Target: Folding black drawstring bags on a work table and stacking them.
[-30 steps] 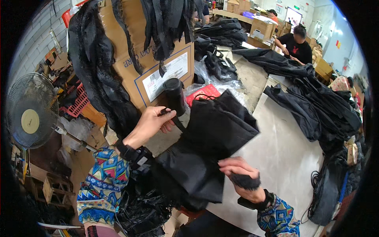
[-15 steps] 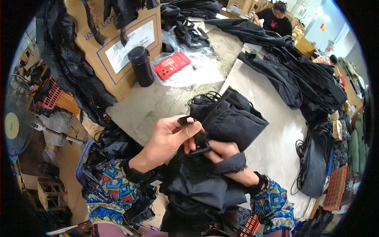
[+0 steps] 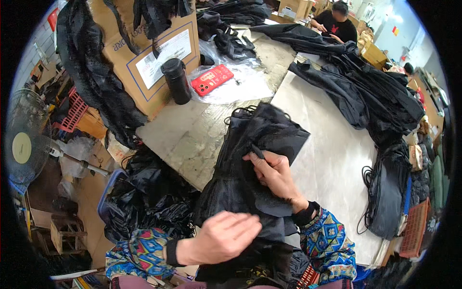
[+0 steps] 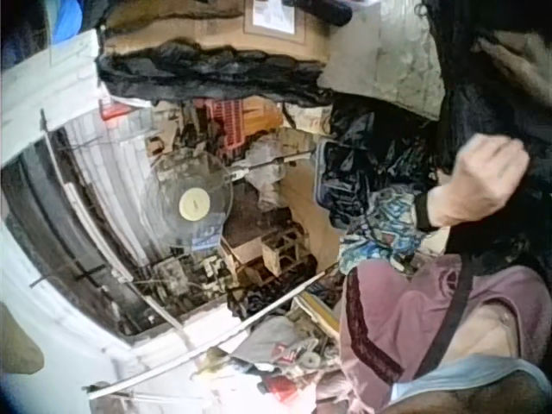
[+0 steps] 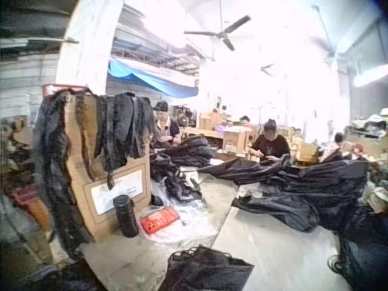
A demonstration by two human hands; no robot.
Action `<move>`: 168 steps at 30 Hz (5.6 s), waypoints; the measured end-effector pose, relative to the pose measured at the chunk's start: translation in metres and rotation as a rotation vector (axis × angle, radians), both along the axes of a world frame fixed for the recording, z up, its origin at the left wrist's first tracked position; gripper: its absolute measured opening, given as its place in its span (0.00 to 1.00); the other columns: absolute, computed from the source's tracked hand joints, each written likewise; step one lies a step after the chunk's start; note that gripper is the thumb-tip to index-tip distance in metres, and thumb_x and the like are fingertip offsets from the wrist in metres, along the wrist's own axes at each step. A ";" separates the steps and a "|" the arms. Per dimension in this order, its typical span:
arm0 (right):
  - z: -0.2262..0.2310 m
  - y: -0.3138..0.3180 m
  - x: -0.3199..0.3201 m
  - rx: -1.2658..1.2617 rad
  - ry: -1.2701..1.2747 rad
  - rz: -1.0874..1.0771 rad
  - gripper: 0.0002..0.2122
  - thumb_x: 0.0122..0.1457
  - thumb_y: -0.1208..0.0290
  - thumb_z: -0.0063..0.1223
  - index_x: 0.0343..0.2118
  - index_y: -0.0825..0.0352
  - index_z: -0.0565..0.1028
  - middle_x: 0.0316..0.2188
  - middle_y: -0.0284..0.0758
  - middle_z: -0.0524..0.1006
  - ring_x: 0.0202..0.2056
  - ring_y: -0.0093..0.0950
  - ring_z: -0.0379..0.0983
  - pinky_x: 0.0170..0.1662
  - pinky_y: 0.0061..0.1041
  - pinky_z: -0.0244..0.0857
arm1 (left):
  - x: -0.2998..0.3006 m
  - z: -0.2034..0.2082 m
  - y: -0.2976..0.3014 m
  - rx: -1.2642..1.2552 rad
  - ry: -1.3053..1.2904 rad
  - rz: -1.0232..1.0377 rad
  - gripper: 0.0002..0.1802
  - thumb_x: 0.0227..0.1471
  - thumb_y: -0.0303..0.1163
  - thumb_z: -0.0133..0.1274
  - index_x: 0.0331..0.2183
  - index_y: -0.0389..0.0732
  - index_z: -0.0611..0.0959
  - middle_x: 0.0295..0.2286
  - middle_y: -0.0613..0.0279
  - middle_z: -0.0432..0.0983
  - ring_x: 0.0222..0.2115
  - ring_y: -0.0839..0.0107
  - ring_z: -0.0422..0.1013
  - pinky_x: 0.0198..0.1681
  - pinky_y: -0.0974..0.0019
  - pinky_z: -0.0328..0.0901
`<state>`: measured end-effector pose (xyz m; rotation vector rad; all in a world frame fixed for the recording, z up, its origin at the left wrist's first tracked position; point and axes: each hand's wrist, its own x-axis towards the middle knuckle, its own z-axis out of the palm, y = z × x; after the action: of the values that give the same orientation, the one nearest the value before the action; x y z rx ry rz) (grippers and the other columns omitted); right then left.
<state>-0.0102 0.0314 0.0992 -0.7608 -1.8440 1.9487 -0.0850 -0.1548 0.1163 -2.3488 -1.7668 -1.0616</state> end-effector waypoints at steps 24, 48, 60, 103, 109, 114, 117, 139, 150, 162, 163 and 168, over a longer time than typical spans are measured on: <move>-0.002 0.001 0.016 -0.004 0.196 0.151 0.16 0.66 0.63 0.41 0.41 0.72 0.75 0.22 0.23 0.68 0.24 0.13 0.59 0.25 0.17 0.53 | -0.066 -0.016 0.057 -0.115 -0.587 -0.143 0.06 0.48 0.24 0.57 0.31 0.34 0.78 0.30 0.59 0.71 0.34 0.62 0.67 0.41 0.66 0.62; 0.117 0.008 0.014 0.974 0.152 0.328 0.07 0.59 0.73 0.47 0.30 0.71 0.74 0.27 0.40 0.71 0.28 0.35 0.70 0.32 0.29 0.63 | -0.075 -0.073 0.022 -0.010 -2.015 -0.232 0.09 0.59 0.35 0.49 0.36 0.39 0.76 0.21 0.73 0.63 0.23 0.80 0.58 0.29 0.71 0.57; 0.083 -0.033 -0.060 0.813 0.060 0.599 0.11 0.52 0.72 0.58 0.31 0.72 0.68 0.27 0.46 0.70 0.31 0.47 0.70 0.34 0.37 0.65 | -0.054 -0.080 0.026 0.067 -2.201 -0.038 0.11 0.59 0.33 0.48 0.41 0.38 0.77 0.35 0.66 0.76 0.34 0.76 0.73 0.35 0.70 0.70; 0.026 -0.004 0.054 -0.080 0.153 0.144 0.07 0.59 0.74 0.53 0.36 0.72 0.75 0.24 0.36 0.75 0.22 0.21 0.67 0.27 0.19 0.61 | -0.060 -0.061 0.066 -0.219 -2.380 -0.352 0.19 0.63 0.45 0.38 0.26 0.43 0.71 0.22 0.67 0.66 0.24 0.70 0.66 0.45 0.59 0.66; 0.022 -0.013 0.072 0.015 -0.117 -0.006 0.07 0.59 0.75 0.53 0.36 0.74 0.77 0.26 0.32 0.77 0.27 0.18 0.71 0.33 0.17 0.65 | -0.074 -0.070 0.068 -0.451 -2.366 -0.233 0.21 0.63 0.45 0.40 0.22 0.43 0.67 0.14 0.73 0.51 0.15 0.77 0.51 0.28 0.67 0.58; 0.038 -0.011 0.088 0.098 -0.339 -0.029 0.06 0.60 0.78 0.50 0.36 0.75 0.76 0.27 0.35 0.78 0.28 0.21 0.73 0.34 0.19 0.66 | -0.067 -0.073 0.070 -0.500 -2.275 -0.172 0.21 0.63 0.43 0.39 0.22 0.42 0.67 0.16 0.71 0.55 0.16 0.76 0.53 0.30 0.65 0.60; 0.065 -0.011 0.064 0.077 -0.046 0.137 0.05 0.62 0.80 0.44 0.37 0.74 0.73 0.30 0.38 0.79 0.28 0.22 0.74 0.36 0.21 0.69 | -0.055 -0.083 0.064 -0.282 -2.167 -0.521 0.19 0.63 0.41 0.41 0.25 0.37 0.71 0.20 0.67 0.62 0.22 0.75 0.59 0.32 0.64 0.62; 0.029 -0.017 0.018 0.843 -0.160 0.527 0.11 0.52 0.80 0.58 0.39 0.70 0.76 0.30 0.39 0.75 0.30 0.34 0.76 0.32 0.27 0.68 | -0.021 -0.081 0.040 0.067 -2.393 -0.362 0.12 0.60 0.37 0.46 0.37 0.39 0.77 0.36 0.59 0.73 0.40 0.66 0.69 0.47 0.58 0.63; 0.027 -0.011 0.018 0.304 0.013 0.461 0.10 0.64 0.77 0.42 0.46 0.71 0.69 0.41 0.37 0.73 0.42 0.25 0.72 0.45 0.25 0.69 | -0.014 -0.118 0.056 -0.134 -2.620 -0.327 0.14 0.59 0.41 0.49 0.36 0.39 0.74 0.19 0.69 0.60 0.22 0.78 0.59 0.25 0.72 0.55; 0.042 0.019 0.027 0.472 -0.116 1.066 0.14 0.59 0.78 0.49 0.48 0.72 0.71 0.52 0.43 0.69 0.52 0.37 0.68 0.52 0.27 0.63 | -0.013 -0.109 0.053 -0.101 -2.663 -0.335 0.13 0.60 0.40 0.47 0.37 0.39 0.73 0.19 0.70 0.59 0.21 0.76 0.58 0.26 0.71 0.57; 0.041 0.008 0.028 0.501 -0.111 0.925 0.11 0.58 0.78 0.51 0.44 0.73 0.74 0.47 0.43 0.74 0.47 0.36 0.73 0.48 0.27 0.67 | -0.013 -0.108 0.053 -0.100 -2.663 -0.334 0.13 0.60 0.40 0.47 0.37 0.39 0.73 0.19 0.70 0.59 0.21 0.76 0.58 0.26 0.71 0.57; 0.024 -0.008 0.032 0.481 -0.026 0.764 0.10 0.59 0.79 0.51 0.43 0.72 0.74 0.42 0.40 0.75 0.42 0.32 0.74 0.45 0.26 0.67 | -0.012 -0.097 0.055 -0.218 -2.569 -0.103 0.14 0.59 0.42 0.48 0.33 0.40 0.74 0.16 0.72 0.59 0.18 0.78 0.56 0.22 0.71 0.55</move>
<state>0.0214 0.0230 0.1227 0.0997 -2.7337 1.7076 -0.0973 -0.1003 0.0192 -0.2175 0.3764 1.7703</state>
